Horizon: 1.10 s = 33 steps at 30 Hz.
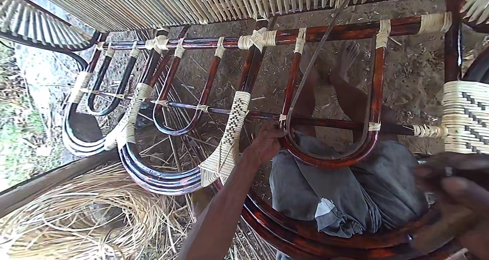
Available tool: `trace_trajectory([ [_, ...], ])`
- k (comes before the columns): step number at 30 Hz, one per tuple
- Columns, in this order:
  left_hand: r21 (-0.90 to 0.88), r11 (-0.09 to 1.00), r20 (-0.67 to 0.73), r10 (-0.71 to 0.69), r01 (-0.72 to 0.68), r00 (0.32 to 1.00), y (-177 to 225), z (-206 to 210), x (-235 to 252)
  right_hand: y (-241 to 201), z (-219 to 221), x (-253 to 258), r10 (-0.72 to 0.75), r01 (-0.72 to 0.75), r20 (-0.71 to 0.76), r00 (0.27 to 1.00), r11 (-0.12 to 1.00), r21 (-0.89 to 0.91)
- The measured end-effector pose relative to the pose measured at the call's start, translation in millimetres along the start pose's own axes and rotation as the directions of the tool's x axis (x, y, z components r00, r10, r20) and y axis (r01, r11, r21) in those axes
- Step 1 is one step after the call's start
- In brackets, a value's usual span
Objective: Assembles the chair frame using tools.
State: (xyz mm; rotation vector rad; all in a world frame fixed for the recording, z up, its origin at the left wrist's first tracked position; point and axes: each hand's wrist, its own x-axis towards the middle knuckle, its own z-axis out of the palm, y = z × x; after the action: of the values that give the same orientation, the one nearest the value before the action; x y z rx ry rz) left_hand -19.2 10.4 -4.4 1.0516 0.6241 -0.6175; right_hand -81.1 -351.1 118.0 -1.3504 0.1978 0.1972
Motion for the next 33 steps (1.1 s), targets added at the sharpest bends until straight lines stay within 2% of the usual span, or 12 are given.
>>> trace_trajectory([
  [2,0.062,0.998,-0.024,0.013,-0.011,1.000,-1,4,0,14,54,19,0.097,-0.102,0.090,0.991,0.993,0.055],
  [5,0.094,0.995,-0.033,0.036,-0.033,0.999,-3,5,0,44,117,53,0.247,-0.256,0.135,0.959,0.966,0.046],
  [7,0.048,0.999,-0.014,0.021,-0.021,1.000,-3,2,1,71,143,79,0.351,-0.345,0.081,0.933,0.935,-0.077],
  [9,0.010,1.000,0.018,0.014,-0.014,1.000,-4,-1,2,92,157,100,0.456,-0.443,-0.010,0.890,0.860,-0.252],
  [11,-0.007,1.000,0.065,0.022,-0.021,0.998,-4,-3,3,107,164,109,0.527,-0.513,-0.056,0.848,0.789,-0.339],
  [18,-0.002,1.000,0.112,0.025,-0.025,0.993,-2,-4,4,120,174,114,0.542,-0.540,-0.128,0.830,0.727,-0.425],
  [24,0.066,0.997,0.038,0.030,-0.033,0.999,-2,6,3,124,178,117,0.533,-0.529,-0.152,0.833,0.684,-0.502],
  [26,0.069,0.997,0.027,0.039,-0.040,0.999,-3,7,3,124,175,116,0.524,-0.516,-0.128,0.842,0.713,-0.474],
  [28,0.071,0.995,0.020,0.065,-0.066,0.998,-4,8,4,112,160,108,0.464,-0.447,-0.076,0.882,0.775,-0.447],
  [31,0.139,0.986,-0.049,0.100,-0.093,0.994,-7,11,3,67,114,73,0.253,-0.229,0.020,0.967,0.903,-0.363],
  [33,0.168,0.982,-0.067,0.101,-0.089,0.993,-7,13,2,36,76,40,0.215,-0.202,0.032,0.976,0.952,-0.231],
])
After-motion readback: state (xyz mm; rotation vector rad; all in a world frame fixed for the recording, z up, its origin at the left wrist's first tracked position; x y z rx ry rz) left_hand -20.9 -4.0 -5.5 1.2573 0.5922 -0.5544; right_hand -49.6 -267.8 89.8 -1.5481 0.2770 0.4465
